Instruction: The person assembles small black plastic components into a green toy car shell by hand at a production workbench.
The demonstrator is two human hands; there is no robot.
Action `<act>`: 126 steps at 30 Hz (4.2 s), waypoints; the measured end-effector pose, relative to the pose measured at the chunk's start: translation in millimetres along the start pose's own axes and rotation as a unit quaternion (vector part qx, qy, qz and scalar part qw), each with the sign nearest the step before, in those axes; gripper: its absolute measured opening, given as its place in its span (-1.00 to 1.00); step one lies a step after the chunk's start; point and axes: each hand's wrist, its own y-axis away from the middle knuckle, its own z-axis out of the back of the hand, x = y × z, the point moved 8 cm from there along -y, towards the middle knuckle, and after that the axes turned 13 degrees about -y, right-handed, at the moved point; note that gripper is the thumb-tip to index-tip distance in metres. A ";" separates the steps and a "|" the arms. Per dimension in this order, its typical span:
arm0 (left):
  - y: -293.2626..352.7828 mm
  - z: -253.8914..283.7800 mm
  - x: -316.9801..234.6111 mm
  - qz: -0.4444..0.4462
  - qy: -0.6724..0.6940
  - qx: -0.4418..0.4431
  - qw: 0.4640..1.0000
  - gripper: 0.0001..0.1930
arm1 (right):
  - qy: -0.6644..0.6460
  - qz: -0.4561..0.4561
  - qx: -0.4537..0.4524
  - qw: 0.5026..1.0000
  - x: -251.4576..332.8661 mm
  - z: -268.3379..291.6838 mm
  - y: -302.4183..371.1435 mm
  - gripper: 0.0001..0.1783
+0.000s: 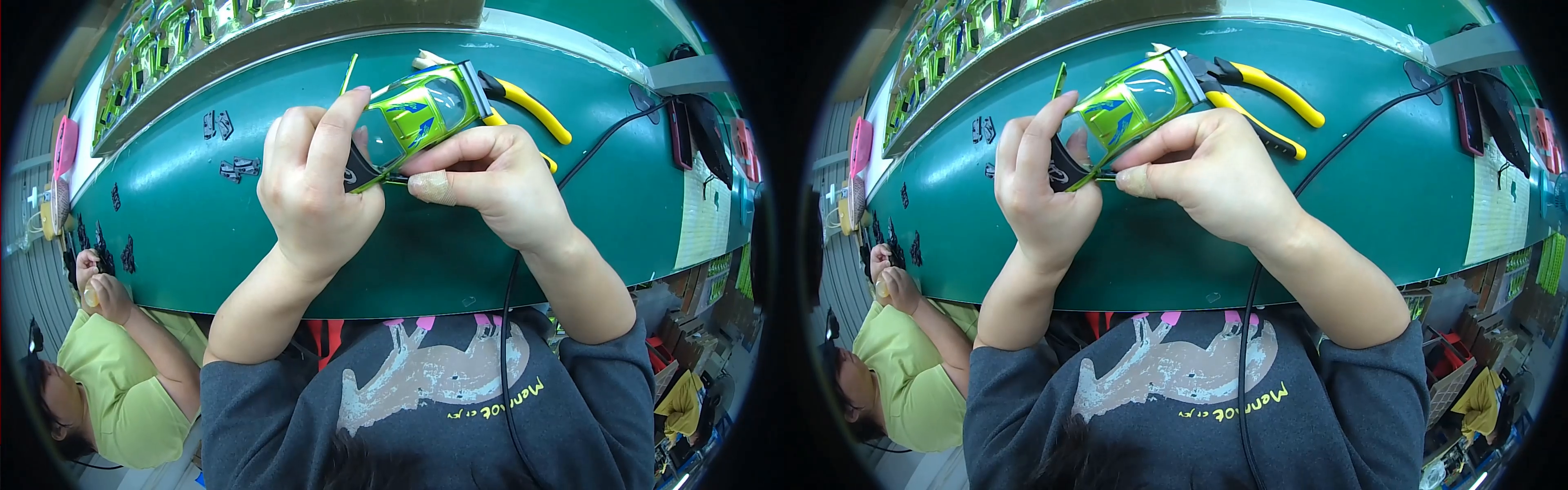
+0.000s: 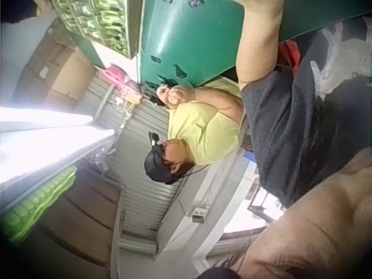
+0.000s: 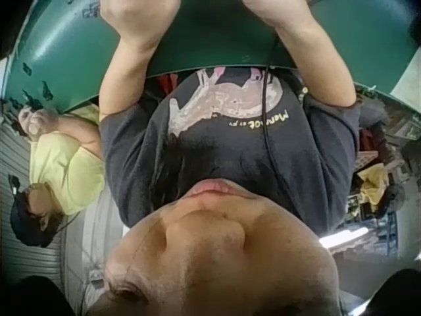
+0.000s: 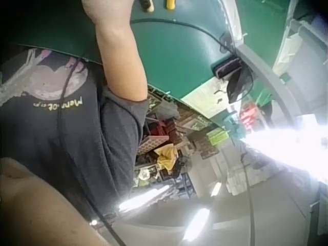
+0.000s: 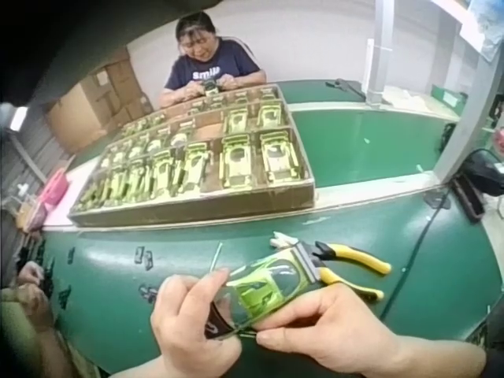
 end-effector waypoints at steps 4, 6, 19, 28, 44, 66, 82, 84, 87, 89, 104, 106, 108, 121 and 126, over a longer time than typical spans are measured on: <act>-0.6 0.5 1.4 0.004 0.003 0.007 1.000 -0.55 | 0.000 -0.009 0.014 1.000 -1.7 -2.2 0.7 -0.81; -0.5 1.7 3.9 0.012 0.007 -0.001 1.000 -0.55 | -0.015 -0.005 0.025 1.000 -3.3 -4.5 1.6 -0.79; 0.5 1.2 10.0 0.052 0.043 0.016 0.998 -0.57 | 0.303 0.416 -0.017 0.857 33.5 -34.0 24.9 -0.84; -8.6 7.8 -4.3 0.031 0.044 0.064 0.997 -0.45 | 0.336 0.463 -0.004 0.820 49.9 -24.9 24.8 -0.85; -2.9 17.0 -19.8 -0.125 0.082 -0.004 0.989 -0.80 | 0.310 0.440 0.024 0.843 58.1 -19.0 27.6 -0.74; 2.5 -7.0 11.0 0.110 0.151 0.147 0.971 -0.44 | 0.308 0.478 0.032 0.822 49.1 -26.0 32.8 -0.75; 5.2 -6.6 -5.0 0.021 0.096 0.108 0.989 -0.46 | 0.322 0.464 0.036 0.824 40.9 -28.9 32.0 -0.83; 1.3 -1.3 -7.1 -0.019 -0.021 0.056 0.998 -0.37 | 0.324 0.461 0.037 0.826 41.5 -28.9 30.1 -0.84; 2.4 -7.2 -5.0 -0.005 0.055 0.122 0.991 -0.29 | 0.313 0.432 0.060 0.844 40.4 -30.5 24.1 -0.77; 1.0 -3.9 -2.3 0.041 0.098 0.134 0.985 -0.32 | 0.146 0.304 0.019 0.941 38.6 -15.9 16.1 -0.60; 47.8 -62.1 -3.0 0.423 0.746 0.378 0.348 -0.41 | 0.171 0.369 -0.023 0.913 54.9 -2.0 30.7 -0.80; 47.2 -62.4 -3.1 0.424 0.738 0.379 0.364 -0.41 | 0.180 0.367 -0.029 0.912 54.4 -1.4 29.7 -0.81; 45.7 -64.0 3.1 0.423 0.707 0.370 0.429 -0.43 | 0.181 0.369 -0.033 0.911 54.5 -1.7 28.0 -0.83; 31.8 -49.1 5.7 0.331 0.512 0.305 0.732 -0.48 | 0.134 0.279 -0.036 0.950 41.1 -8.1 25.9 -0.73; 6.3 -10.5 -3.0 0.065 0.192 0.125 0.971 -0.34 | 0.153 0.266 -0.033 0.951 35.2 -13.5 29.1 -0.72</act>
